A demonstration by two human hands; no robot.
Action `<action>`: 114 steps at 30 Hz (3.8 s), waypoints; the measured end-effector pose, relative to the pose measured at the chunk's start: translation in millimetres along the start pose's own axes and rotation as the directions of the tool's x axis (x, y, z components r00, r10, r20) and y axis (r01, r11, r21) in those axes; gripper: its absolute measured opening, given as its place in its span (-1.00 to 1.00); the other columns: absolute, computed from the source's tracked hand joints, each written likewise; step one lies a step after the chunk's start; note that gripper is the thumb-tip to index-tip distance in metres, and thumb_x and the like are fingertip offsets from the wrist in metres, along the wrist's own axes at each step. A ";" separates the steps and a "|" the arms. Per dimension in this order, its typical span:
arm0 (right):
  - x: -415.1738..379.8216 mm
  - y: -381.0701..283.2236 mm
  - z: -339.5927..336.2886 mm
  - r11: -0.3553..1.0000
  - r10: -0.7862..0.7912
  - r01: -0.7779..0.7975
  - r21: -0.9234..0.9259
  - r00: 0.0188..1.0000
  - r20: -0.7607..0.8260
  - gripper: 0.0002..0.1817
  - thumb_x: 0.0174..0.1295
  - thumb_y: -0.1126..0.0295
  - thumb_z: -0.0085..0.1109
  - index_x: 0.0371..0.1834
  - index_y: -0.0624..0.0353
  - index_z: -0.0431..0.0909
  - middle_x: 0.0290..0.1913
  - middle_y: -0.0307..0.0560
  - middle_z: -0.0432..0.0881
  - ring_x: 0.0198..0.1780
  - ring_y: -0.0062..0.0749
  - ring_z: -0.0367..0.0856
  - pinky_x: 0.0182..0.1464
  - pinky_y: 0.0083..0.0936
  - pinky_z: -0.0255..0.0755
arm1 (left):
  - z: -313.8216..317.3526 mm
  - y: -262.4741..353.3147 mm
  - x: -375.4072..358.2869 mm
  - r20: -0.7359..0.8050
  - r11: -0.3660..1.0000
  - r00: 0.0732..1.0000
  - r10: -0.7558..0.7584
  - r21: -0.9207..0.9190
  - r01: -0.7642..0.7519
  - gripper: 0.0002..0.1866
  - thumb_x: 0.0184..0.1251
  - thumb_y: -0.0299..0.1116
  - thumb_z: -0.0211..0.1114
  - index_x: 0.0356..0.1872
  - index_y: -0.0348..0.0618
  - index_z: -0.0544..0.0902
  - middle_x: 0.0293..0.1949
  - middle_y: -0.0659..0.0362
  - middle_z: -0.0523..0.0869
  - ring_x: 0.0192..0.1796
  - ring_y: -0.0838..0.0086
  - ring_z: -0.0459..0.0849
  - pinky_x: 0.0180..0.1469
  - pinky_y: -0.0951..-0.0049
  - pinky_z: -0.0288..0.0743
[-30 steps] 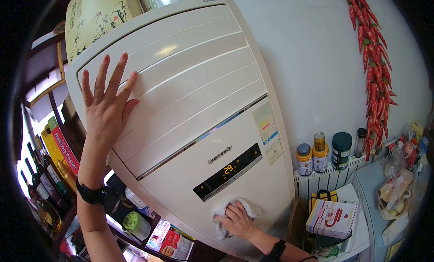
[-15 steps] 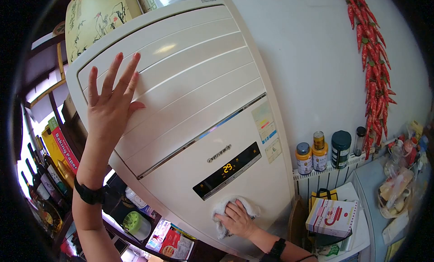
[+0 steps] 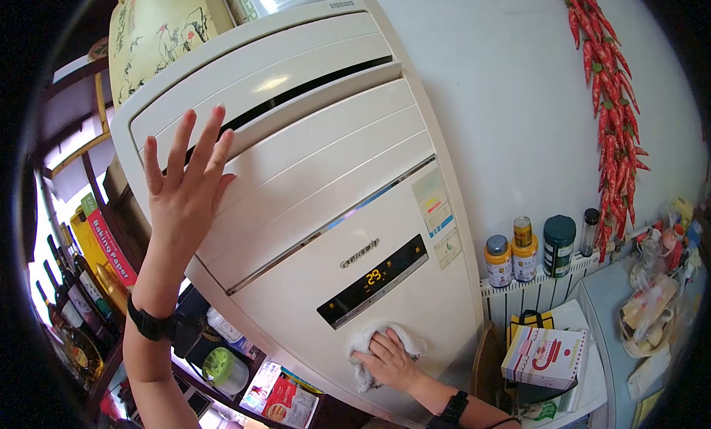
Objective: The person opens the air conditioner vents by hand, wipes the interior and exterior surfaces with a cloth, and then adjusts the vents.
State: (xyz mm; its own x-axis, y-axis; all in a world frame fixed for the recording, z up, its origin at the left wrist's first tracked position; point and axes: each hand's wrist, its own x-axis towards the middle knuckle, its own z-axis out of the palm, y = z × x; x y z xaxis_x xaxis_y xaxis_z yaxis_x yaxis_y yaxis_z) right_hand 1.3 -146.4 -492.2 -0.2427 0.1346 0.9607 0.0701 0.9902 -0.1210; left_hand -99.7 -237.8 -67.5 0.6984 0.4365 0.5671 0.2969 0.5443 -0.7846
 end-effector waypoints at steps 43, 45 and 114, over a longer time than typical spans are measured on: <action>-7.9 3.0 5.8 1.000 -0.009 0.009 -0.021 1.000 -0.004 -0.45 -0.13 0.41 0.41 0.05 -0.16 0.59 0.14 -0.07 0.38 0.29 -0.08 0.34 0.44 0.07 0.09 | 16.0 -84.2 -8.4 0.097 0.972 0.968 -0.231 -0.013 0.233 -0.49 0.42 -0.07 0.15 0.32 -0.01 0.49 0.42 0.18 0.38 0.51 0.27 0.21 0.55 0.11 -0.19; -7.4 3.6 5.8 1.000 -0.013 0.013 -0.021 1.000 -0.005 -0.45 -0.13 0.41 0.41 0.05 -0.16 0.59 0.14 -0.07 0.38 0.29 -0.08 0.34 0.44 0.06 0.08 | 17.6 -83.5 -9.4 0.101 0.970 0.966 -0.238 -0.015 0.241 -0.48 0.41 -0.06 0.15 0.33 -0.01 0.48 0.42 0.18 0.38 0.51 0.28 0.21 0.55 0.12 -0.18; -9.1 6.1 9.0 0.999 -0.022 0.021 -0.038 1.000 -0.010 -0.47 -0.11 0.41 0.38 0.04 -0.19 0.58 0.08 -0.08 0.40 0.25 -0.09 0.36 0.42 0.06 0.11 | 34.0 -99.7 -14.5 -0.086 0.797 0.930 -0.357 -0.546 0.256 -0.88 0.27 -0.49 0.30 -0.18 -0.18 0.69 0.05 0.15 0.71 0.28 0.26 0.55 0.30 0.28 0.43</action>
State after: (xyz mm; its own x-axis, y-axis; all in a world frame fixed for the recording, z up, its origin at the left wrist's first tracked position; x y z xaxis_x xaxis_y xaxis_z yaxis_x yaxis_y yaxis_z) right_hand -4.8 -141.2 -504.0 -0.2347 0.1126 0.9655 0.1020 0.9906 -0.0907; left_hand -161.6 -274.0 11.0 0.5994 0.1499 0.7863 0.7714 0.1543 -0.6174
